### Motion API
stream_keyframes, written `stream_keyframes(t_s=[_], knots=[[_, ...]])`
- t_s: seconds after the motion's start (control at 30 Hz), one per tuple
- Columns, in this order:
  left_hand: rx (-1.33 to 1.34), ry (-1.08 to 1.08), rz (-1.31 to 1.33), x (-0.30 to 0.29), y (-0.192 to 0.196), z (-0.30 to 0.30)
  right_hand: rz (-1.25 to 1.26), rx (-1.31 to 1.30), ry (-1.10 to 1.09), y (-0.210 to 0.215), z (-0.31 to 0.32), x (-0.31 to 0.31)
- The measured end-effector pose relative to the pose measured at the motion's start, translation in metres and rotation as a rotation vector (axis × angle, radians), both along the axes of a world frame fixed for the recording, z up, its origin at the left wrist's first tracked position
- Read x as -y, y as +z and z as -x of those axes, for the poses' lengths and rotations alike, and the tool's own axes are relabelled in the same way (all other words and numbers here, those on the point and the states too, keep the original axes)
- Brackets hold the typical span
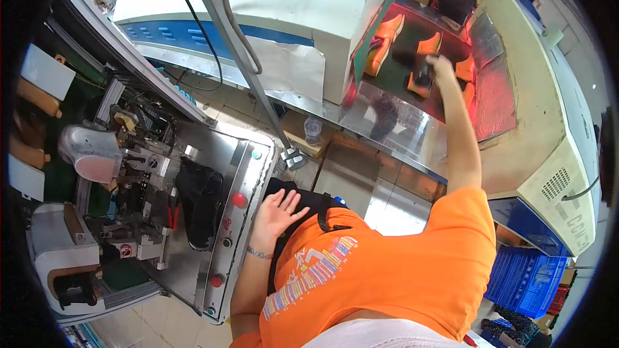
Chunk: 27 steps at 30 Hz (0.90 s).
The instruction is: The person places black shoe uppers onto a machine jig, presses a button to activate the machine, and then removes the processed shoes. The person repeats this process for multiple shoes, handling them one at a time and placing the finished items on a nearby table.
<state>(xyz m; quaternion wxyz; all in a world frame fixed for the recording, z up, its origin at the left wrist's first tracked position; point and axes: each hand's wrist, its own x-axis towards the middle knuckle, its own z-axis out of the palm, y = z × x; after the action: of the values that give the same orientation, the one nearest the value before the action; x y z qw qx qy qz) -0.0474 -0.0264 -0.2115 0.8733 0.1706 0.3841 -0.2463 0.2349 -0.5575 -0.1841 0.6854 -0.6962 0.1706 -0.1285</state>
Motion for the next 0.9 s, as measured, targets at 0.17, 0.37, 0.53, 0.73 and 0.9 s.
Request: stream_keyframes(t_s=[0.17, 0.37, 0.53, 0.73, 0.9], knots=[[0.077, 0.073, 0.079, -0.019, 0.017, 0.0, -0.148, -0.066, -0.235, 0.018, -0.077, 0.03], [0.234, 0.17, 0.03, -0.044, 0.011, 0.023, -0.204, -0.181, 0.141, -0.041, -0.018, -0.083], [0.422, 0.313, -0.556, -0.066, 0.031, 0.046, 0.012, -0.326, 0.586, -0.085, 0.069, -0.199], [0.439, 0.672, -1.145, -0.081, 0.046, 0.069, -0.199, -0.27, 0.93, -0.063, 0.118, -0.353], [0.499, 0.818, -1.216, -0.082, 0.022, 0.095, -0.259, -0.218, 1.217, -0.012, 0.131, -0.501]])
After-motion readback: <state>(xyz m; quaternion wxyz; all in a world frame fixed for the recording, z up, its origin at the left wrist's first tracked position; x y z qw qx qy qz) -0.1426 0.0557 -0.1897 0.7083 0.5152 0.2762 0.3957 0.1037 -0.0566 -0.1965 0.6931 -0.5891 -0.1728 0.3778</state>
